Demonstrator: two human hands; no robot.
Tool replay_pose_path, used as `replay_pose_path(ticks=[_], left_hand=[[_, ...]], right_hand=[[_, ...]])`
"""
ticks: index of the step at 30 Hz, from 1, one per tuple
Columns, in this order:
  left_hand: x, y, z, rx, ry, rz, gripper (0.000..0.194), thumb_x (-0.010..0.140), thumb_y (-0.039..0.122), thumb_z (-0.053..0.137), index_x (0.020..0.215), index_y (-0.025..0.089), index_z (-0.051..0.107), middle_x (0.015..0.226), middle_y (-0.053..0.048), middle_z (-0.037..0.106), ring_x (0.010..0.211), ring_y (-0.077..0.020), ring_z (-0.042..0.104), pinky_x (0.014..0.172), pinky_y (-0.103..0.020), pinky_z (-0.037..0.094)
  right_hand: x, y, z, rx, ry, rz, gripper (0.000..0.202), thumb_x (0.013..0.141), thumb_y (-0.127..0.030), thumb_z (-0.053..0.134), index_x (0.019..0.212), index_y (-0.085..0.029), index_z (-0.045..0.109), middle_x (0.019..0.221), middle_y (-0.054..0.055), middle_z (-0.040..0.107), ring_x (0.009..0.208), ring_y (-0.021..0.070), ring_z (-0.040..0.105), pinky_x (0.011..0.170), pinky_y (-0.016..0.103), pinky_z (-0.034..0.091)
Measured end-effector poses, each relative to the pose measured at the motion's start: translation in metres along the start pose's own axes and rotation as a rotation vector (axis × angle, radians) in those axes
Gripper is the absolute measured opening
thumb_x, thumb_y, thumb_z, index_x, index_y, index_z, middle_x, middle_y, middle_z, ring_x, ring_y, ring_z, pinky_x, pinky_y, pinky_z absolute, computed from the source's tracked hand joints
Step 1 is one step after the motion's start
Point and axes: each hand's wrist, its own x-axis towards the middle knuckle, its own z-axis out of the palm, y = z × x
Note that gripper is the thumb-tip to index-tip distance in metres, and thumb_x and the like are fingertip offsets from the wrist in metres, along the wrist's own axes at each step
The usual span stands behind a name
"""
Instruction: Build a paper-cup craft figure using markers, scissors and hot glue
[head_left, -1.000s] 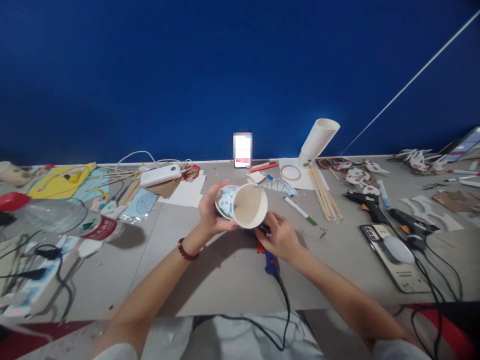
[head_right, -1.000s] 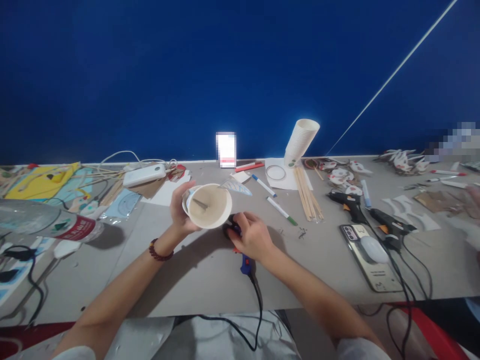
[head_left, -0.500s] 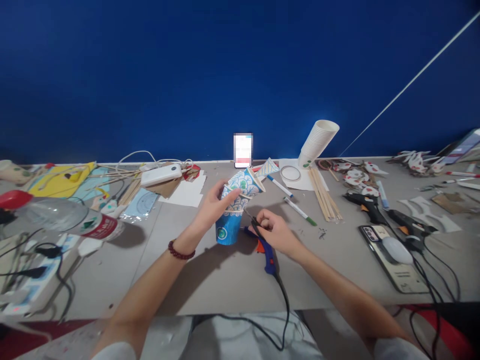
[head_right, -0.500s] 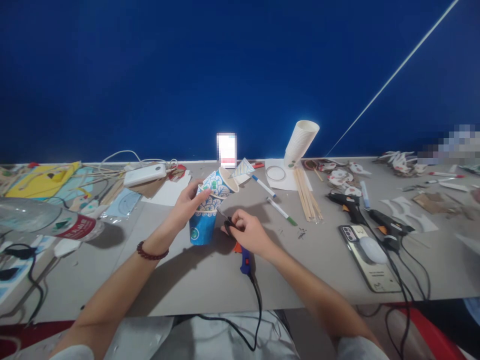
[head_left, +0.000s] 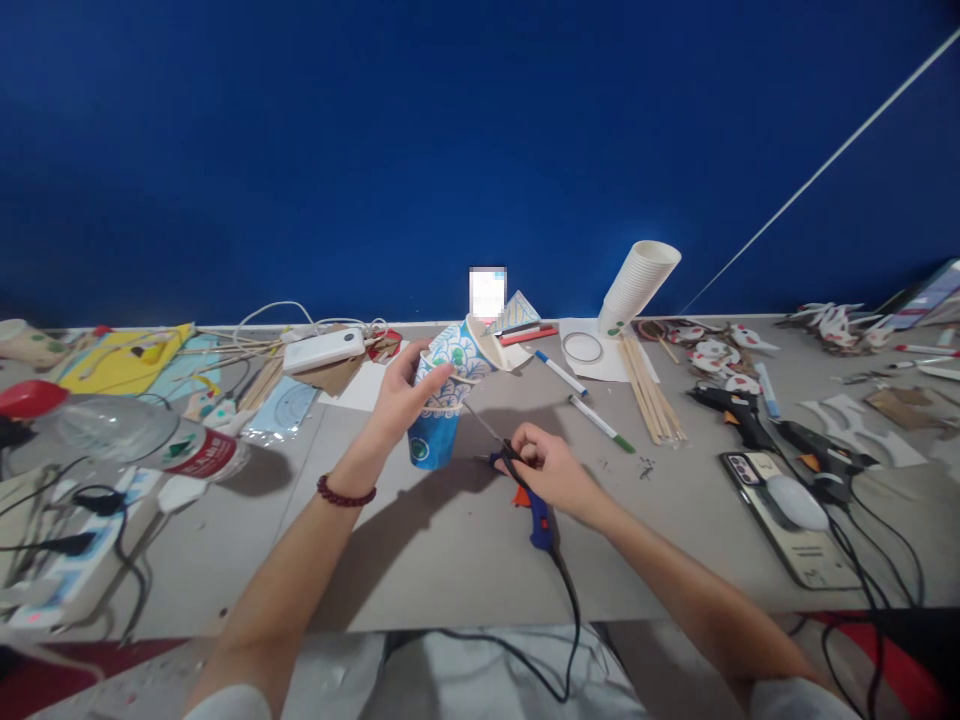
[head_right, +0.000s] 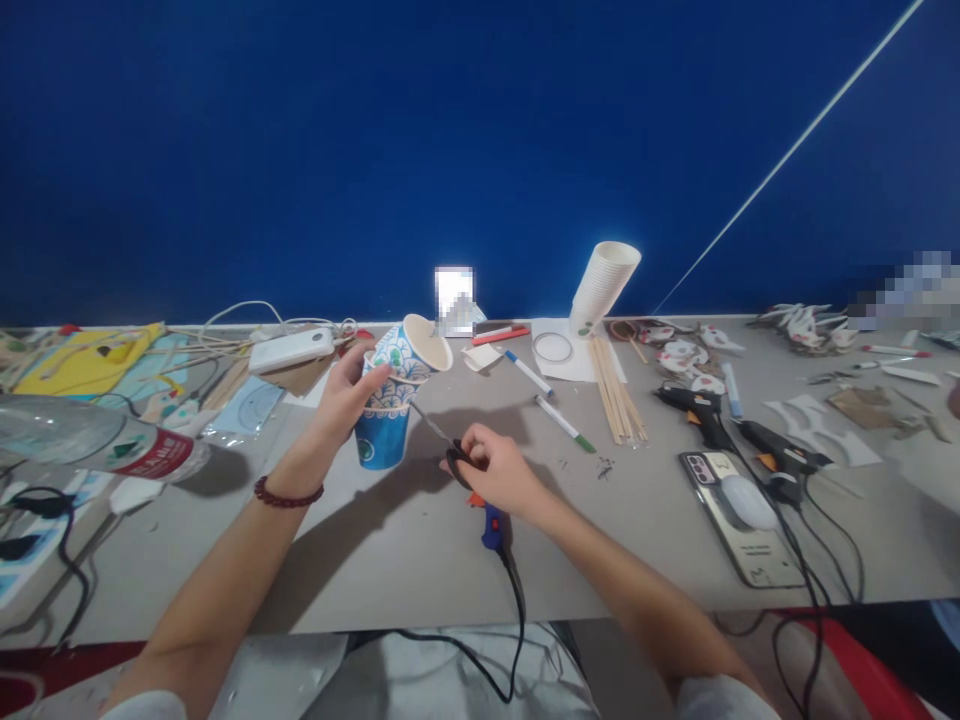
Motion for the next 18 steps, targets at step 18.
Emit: replay_pose_path(ticks=[18], left_hand=[[0.005,0.016,-0.037,0.076,-0.426,0.462,0.082,0.050,0.046,0.089,0.124,0.024,0.060,0.120,-0.013,0.064,0.106,-0.0278,0.062,0.089,-0.035,0.051]], right_hand=[[-0.007,0.006,0.003,-0.845,0.451,-0.734,0.008,0.081,-0.029,0.056,0.083,-0.021,0.055,0.065,0.002,0.064,0.059,0.0166,0.060,0.057,0.026,0.045]])
